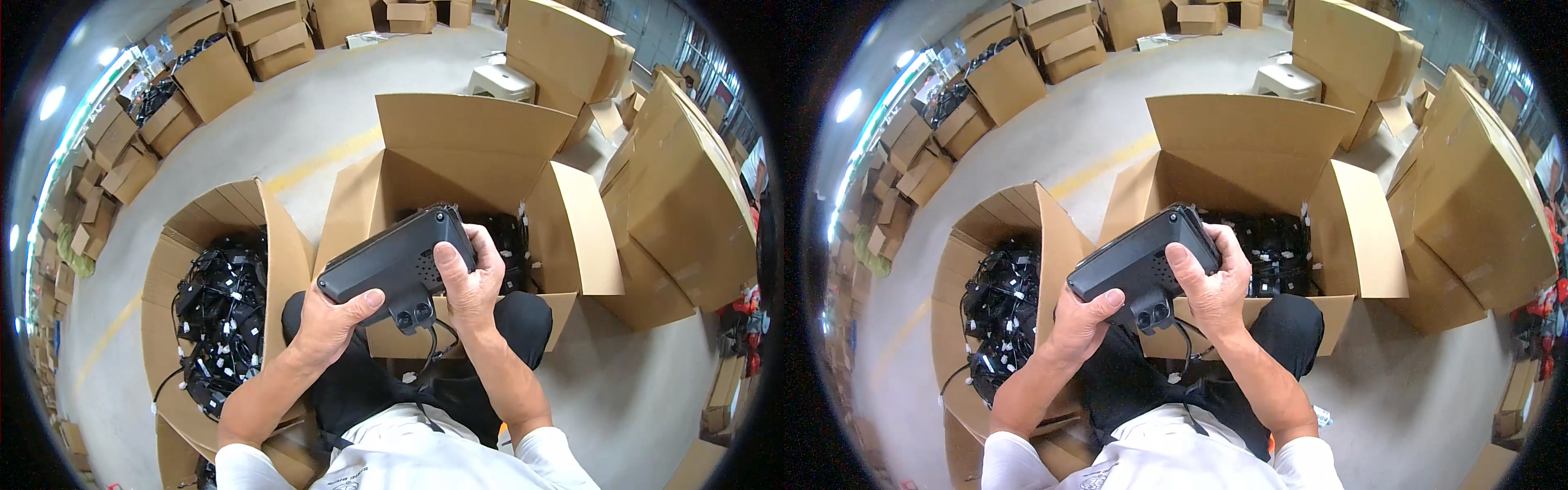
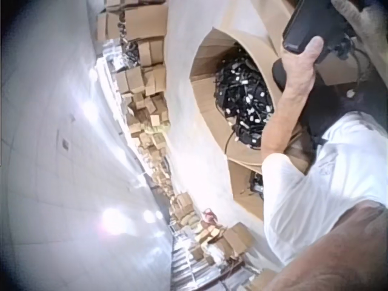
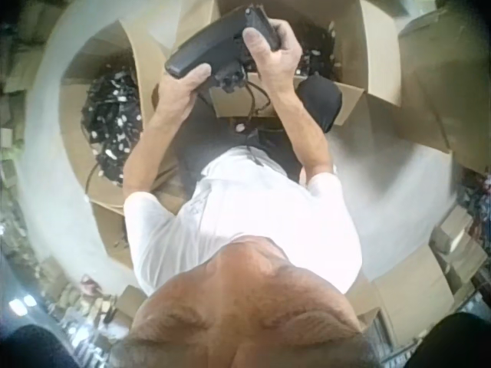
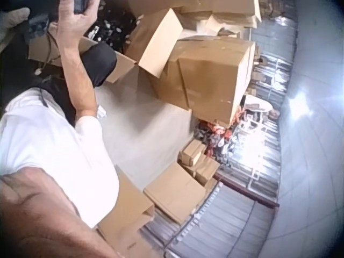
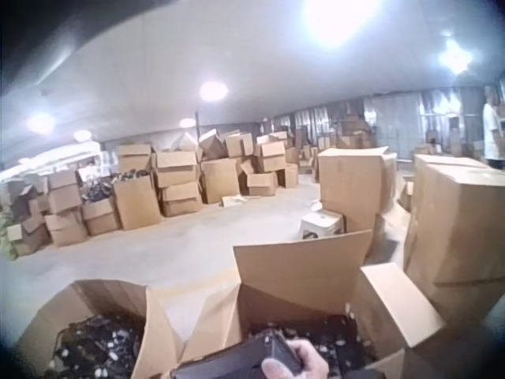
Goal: The person sits on the floor between two large cardboard boxes and repeatedly picks up black electronic devices from a pile in the left box. They inspect each device by turning it over in their hands and then place it into the empty box on the right. The process is repeated for multiple units throughout the clip.
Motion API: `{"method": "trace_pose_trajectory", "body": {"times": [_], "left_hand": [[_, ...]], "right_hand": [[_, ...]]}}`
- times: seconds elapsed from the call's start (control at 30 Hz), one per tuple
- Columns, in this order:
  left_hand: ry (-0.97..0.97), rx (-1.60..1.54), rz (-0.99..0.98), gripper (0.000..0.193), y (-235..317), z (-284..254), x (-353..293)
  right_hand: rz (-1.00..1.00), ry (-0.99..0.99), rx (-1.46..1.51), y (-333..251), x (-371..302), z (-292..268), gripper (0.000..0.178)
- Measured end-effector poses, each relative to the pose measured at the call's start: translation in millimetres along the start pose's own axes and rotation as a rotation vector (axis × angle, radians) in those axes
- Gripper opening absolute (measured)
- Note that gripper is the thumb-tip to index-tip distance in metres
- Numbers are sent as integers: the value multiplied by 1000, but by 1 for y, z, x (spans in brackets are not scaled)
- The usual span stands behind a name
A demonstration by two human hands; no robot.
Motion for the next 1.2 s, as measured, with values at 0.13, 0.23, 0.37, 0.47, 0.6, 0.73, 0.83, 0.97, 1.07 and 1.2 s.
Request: {"method": "trace_pose_trajectory", "body": {"times": [0.13,0.23,0.37,0.47,0.6,0.73,0.83,0.97,1.07,1.2], "left_hand": [[42,87,108,66,9,-4,9],[57,418,405,67,36,7,20],[-262,1193,1243,61,78,15,33],[-460,1364,1418,44,72,24,42],[-315,1573,1430,32,35,-14,72],[-157,1776,856,68,-1,-97,99],[-269,1896,504,70,-24,-120,106],[-254,1828,449,64,-25,-122,124],[-210,1816,348,62,-27,-130,130],[-209,1809,278,59,-32,-132,137]], "right_hand": [[-119,-63,-102,1,16,4,54],[-122,-267,-16,-10,48,5,70],[236,-488,193,-44,72,9,102],[354,-586,-99,-57,92,-8,68],[360,-677,-322,-13,114,-19,57],[226,-566,-728,58,154,-64,51],[850,-497,-746,164,155,-163,57],[1453,-409,-556,281,81,-236,67],[1711,-499,-333,322,50,-248,79],[1551,-742,-593,381,37,-275,64]]}}
Point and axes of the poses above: each hand's wrist, its own x-axis towards the middle knuckle, its own z-axis out of the palm, y = z × x, the point moved 3 cm from there along x, towards the middle knuckle, and after that the axes turned 5 degrees about -x, right-handed, at the moved point
